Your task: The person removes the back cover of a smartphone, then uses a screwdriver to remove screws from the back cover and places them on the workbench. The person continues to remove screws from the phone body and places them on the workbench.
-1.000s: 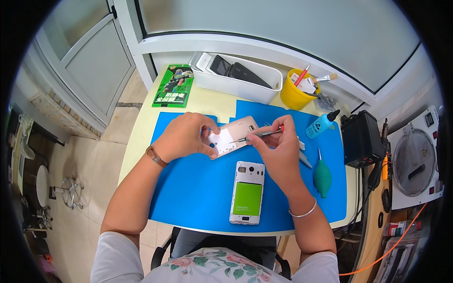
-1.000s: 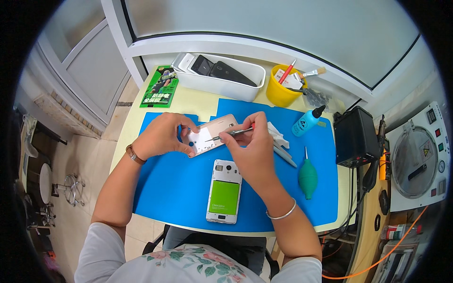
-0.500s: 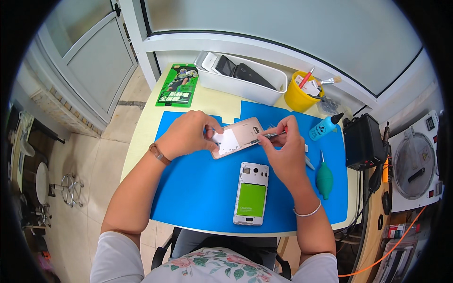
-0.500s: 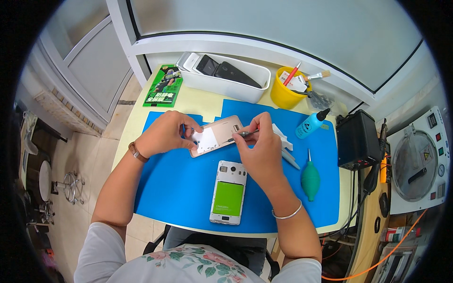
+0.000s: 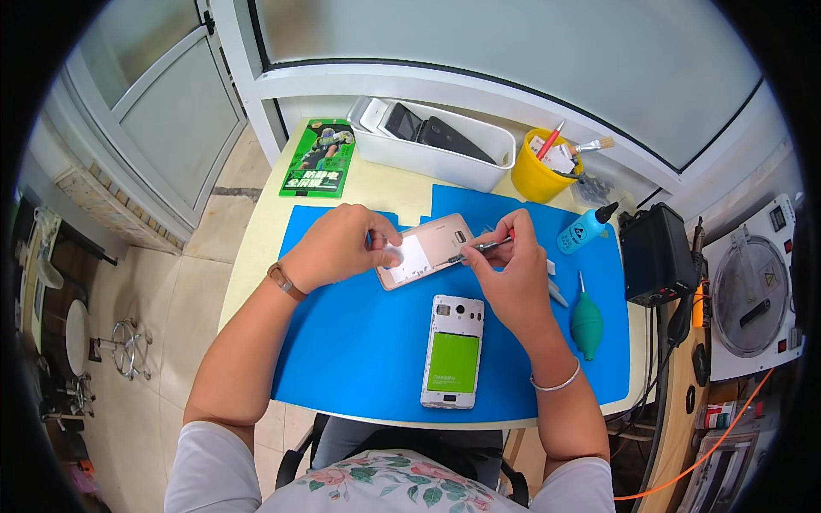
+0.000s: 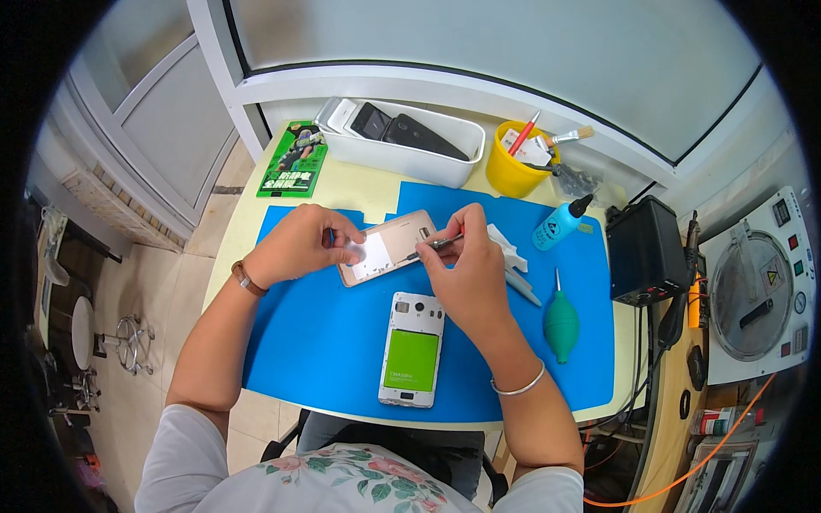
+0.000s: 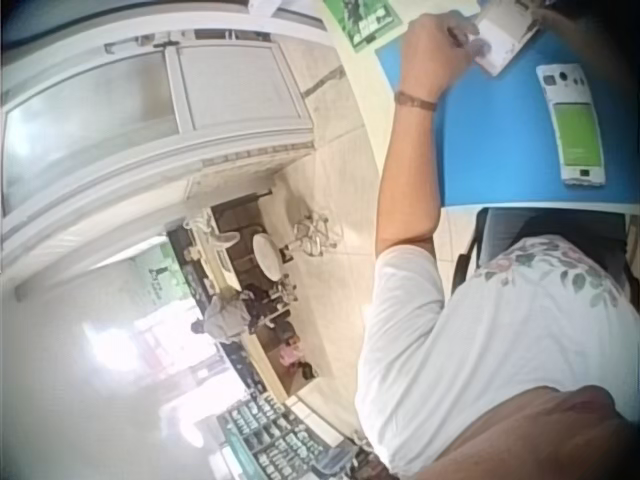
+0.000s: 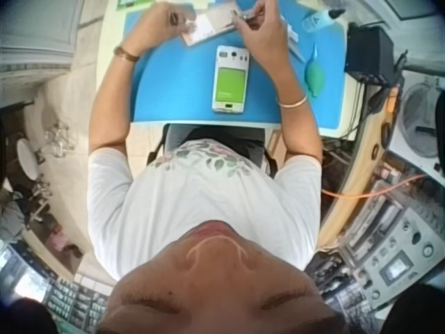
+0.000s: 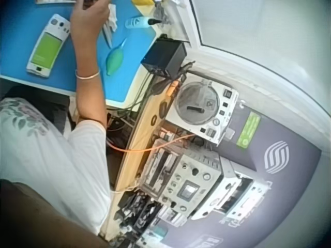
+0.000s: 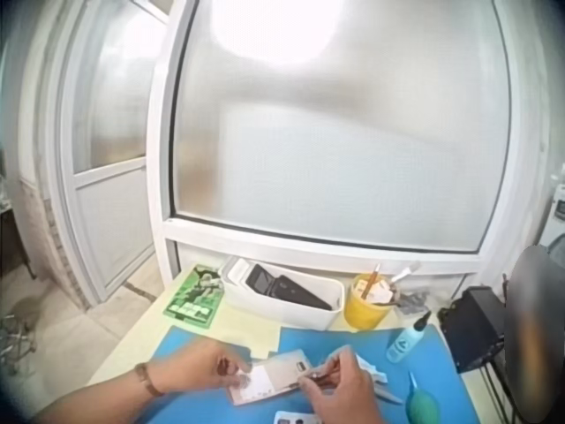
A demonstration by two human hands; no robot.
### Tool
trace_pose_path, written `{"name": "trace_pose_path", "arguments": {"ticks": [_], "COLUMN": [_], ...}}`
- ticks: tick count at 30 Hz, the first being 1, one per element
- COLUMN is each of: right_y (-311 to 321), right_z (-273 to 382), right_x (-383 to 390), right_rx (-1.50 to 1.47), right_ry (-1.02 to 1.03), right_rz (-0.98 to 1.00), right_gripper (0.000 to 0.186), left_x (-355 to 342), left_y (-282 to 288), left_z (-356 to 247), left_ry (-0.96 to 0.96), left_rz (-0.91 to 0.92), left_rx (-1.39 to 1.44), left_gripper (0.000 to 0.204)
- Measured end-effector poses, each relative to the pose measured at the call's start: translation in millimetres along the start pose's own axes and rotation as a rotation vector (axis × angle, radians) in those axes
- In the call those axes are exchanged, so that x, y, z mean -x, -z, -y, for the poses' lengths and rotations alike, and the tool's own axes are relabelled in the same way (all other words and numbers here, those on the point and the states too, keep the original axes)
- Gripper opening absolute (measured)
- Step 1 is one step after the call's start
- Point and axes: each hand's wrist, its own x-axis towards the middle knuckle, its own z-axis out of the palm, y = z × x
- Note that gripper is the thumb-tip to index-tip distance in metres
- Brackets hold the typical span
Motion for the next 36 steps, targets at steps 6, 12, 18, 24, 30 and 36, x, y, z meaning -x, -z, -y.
{"name": "trace_pose_path", "arguments": {"ticks": [6, 12, 18, 24, 30, 36], "right_y": [0, 9, 29, 32, 32, 33], "right_z": [-1, 4, 10, 5, 2, 3], "right_x": [0, -1, -9, -9, -9, -8], "right_rx": [-0.022, -0.256, -0.490, -0.636, -0.689, -0.673], "right_ry": [-0.003, -0.049, -0.197, -0.252, -0.275, -0.285], "right_rz": [0.004, -0.010, 0.009, 0.026, 0.019, 0.028], "right_gripper": [0.042, 0.042, 0.043, 0.043, 0.042, 0.043], "left_x": [-3, -2, 0, -1, 3, 7], "left_y": [-9, -5, -9, -23, -26, -31], "left_z": [15, 5, -3, -6, -17, -21], "left_ry": [-0.120, -0.186, -0.322, -0.362, -0.317, -0.375], "left_rz": [-0.086, -0.072, -0.087, -0.075, -0.103, -0.164], "left_rx": [0.083, 0.136, 0.288, 0.512, 0.530, 0.539], "left_gripper": [0.013, 0.015, 0.019, 0.026, 0.024, 0.021]}}
